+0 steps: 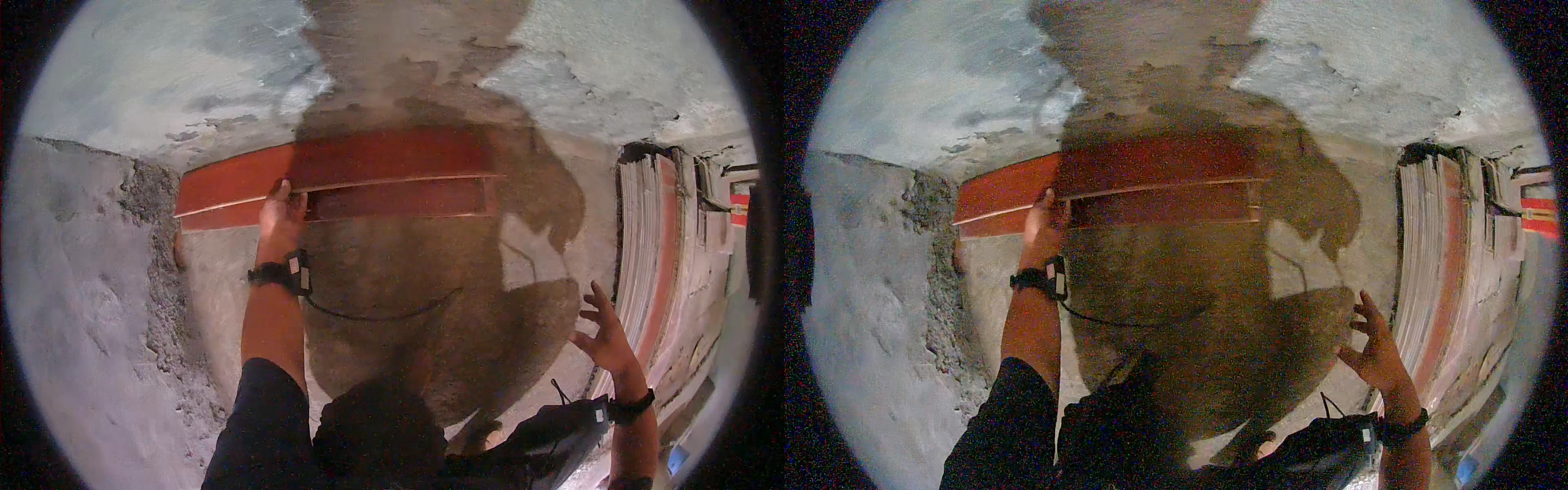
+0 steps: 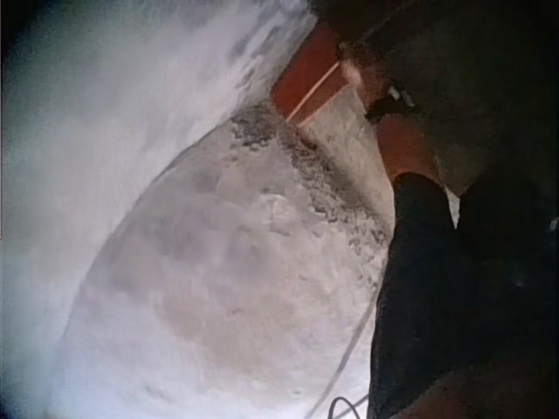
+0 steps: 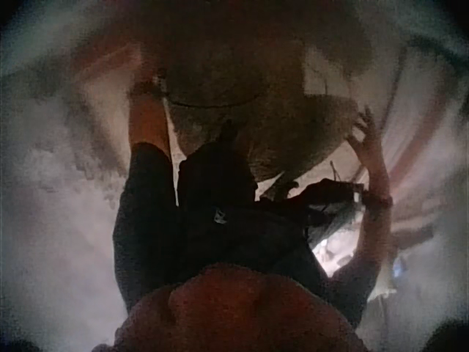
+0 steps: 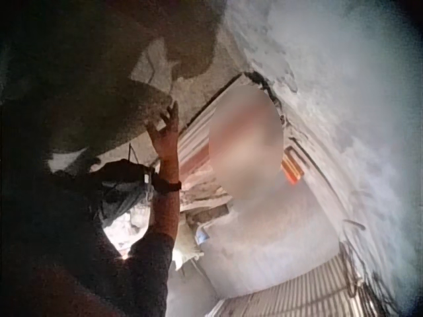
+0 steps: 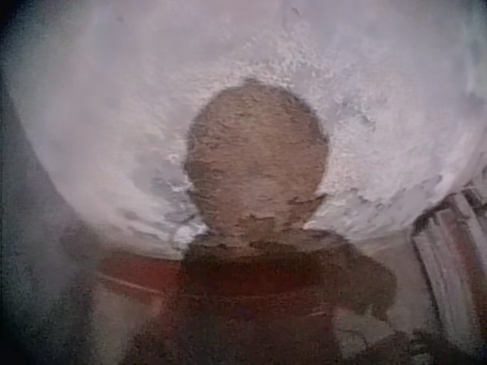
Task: The person uses a shovel and a broom to clear dirt and debris from a concrete floor, then picks up wooden planks from a stack and lays them against the base of a wall.
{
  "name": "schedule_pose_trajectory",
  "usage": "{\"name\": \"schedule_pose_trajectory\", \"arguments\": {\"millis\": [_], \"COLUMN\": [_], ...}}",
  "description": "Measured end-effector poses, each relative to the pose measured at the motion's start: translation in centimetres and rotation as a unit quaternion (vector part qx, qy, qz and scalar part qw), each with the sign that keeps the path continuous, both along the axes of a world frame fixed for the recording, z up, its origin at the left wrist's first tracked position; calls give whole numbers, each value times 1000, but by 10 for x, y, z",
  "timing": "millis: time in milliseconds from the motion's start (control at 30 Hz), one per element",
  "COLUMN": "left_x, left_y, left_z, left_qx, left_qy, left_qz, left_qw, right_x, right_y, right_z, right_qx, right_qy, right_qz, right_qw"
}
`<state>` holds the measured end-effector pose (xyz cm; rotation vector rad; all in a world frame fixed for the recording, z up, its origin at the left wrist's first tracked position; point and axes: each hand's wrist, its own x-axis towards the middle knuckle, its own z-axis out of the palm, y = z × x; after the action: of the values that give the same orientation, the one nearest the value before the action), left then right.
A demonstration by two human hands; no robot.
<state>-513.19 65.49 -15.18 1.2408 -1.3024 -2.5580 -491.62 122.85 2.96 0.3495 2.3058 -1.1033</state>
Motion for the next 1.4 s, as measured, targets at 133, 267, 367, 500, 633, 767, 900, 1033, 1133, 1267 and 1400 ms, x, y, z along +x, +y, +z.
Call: {"name": "schedule_pose_trajectory", "arguments": {"millis": [133,267,367,500,633,767,900,1033,1133,1267,1400], "left_x": [-9,-6,3,10,14,16,8,4,8,10,7], "left_y": [-16,-20,-16,-13,-15,-14,-7,-6,-12,-19,-22], "left_z": [-10,-6,-1,0,-4,0,8,11,5,-9,-15], "left_qx": [-83,-17,-68,-65,-77,-150,-89,-25,-99,-45,-301], "left_qy": [-16,15,45,52,42,64,-3,50,12,45,114], "left_qz": [-100,-49,-104,-94,-82,-140,-45,-57,-96,-58,-198], "left_qw": [991,999,991,992,993,977,995,997,990,996,926], "right_x": [-3,-6,-8,-8,-7,-5,-1,4,6,10,12], "right_y": [-5,-8,-10,-12,-11,-8,-4,1,5,10,13], "right_z": [3,1,-1,-3,-5,-7,-8,-9,-11,-11,-11], "right_qx": [-21,-19,-30,-36,-38,-36,-67,-43,-49,-41,-35], "right_qy": [-14,-12,-18,-22,-24,-23,-19,-36,-23,-38,-35], "right_qz": [-19,-14,-23,-31,-24,-21,-36,-46,-51,-65,-56], "right_qw": [1000,1000,999,999,999,999,997,997,997,996,997]}}
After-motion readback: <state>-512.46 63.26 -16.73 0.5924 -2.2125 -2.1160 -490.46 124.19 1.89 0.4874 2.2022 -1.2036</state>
